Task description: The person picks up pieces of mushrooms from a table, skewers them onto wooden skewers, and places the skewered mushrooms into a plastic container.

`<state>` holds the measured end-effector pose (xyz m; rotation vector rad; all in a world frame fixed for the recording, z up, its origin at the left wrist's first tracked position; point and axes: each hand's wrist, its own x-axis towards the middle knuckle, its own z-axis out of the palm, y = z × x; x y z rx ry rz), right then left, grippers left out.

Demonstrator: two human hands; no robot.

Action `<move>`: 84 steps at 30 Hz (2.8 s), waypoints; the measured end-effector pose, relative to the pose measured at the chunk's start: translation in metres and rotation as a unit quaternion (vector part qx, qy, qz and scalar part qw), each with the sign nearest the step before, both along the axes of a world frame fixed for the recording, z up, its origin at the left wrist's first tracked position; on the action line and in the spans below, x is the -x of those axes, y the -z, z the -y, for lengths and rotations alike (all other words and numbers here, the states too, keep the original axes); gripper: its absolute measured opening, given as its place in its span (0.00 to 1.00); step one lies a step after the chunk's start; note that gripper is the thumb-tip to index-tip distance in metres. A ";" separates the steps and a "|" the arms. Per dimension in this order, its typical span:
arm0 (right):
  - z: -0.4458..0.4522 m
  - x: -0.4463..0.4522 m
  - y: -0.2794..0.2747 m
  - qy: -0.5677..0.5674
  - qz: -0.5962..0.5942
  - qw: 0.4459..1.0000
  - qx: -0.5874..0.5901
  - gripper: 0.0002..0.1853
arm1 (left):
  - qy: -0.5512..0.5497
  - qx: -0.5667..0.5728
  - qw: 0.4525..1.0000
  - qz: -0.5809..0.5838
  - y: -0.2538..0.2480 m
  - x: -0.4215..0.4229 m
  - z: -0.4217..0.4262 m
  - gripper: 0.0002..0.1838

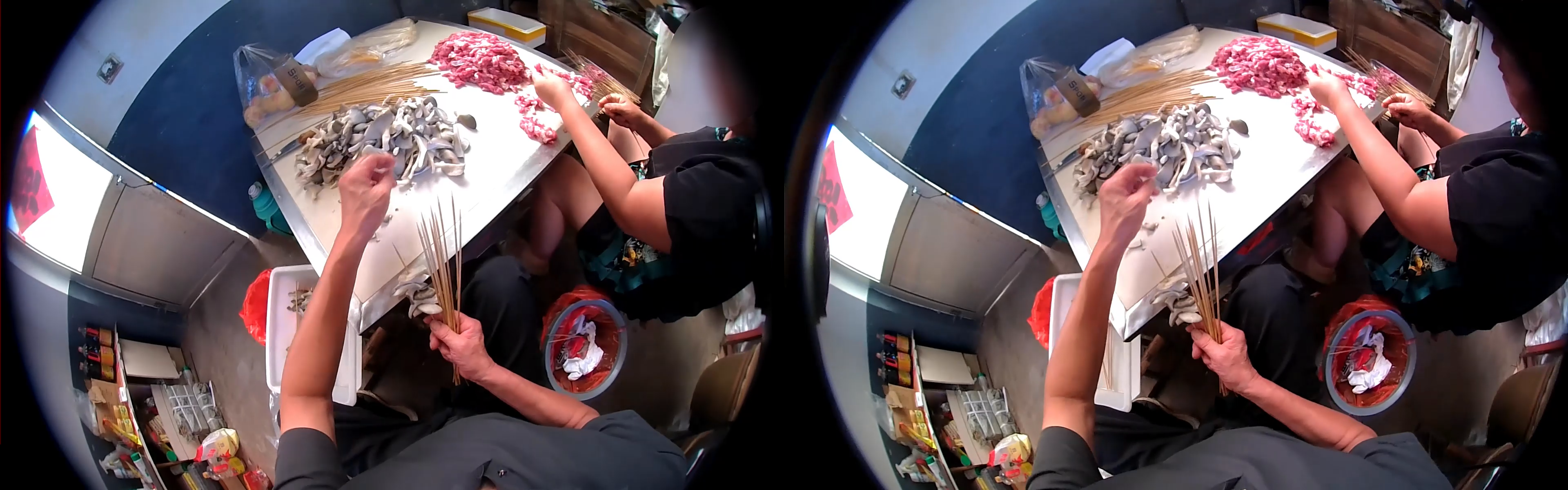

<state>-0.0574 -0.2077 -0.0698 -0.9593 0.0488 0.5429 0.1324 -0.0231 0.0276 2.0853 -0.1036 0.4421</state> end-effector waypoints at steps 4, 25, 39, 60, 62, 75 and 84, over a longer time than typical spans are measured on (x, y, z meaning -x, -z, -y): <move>0.002 -0.002 0.002 -0.005 -0.001 1.000 0.007 0.08 | 0.077 -0.161 0.971 0.158 -0.002 -0.047 0.013 0.18; 0.006 -0.001 0.001 -0.012 0.005 1.000 0.009 0.09 | 0.086 -0.459 0.881 0.077 -0.002 -0.096 0.053 0.10; 0.006 -0.002 0.005 -0.021 0.001 1.000 0.023 0.09 | 0.057 -0.087 0.993 0.062 -0.031 -0.046 0.043 0.06; 0.005 0.017 0.004 -0.032 0.004 0.999 -0.021 0.08 | -0.004 0.302 0.953 -0.031 0.032 0.100 -0.047 0.08; 0.003 0.018 0.000 -0.036 0.007 0.999 -0.019 0.08 | 0.011 0.350 0.935 -0.048 0.031 0.113 -0.037 0.09; 0.001 0.024 0.000 -0.047 0.003 0.999 -0.010 0.07 | 0.052 0.462 0.885 -0.036 0.040 0.150 -0.003 0.10; 0.002 0.024 -0.005 -0.053 0.004 0.999 -0.004 0.08 | 0.072 0.438 0.896 0.024 0.041 0.150 0.000 0.09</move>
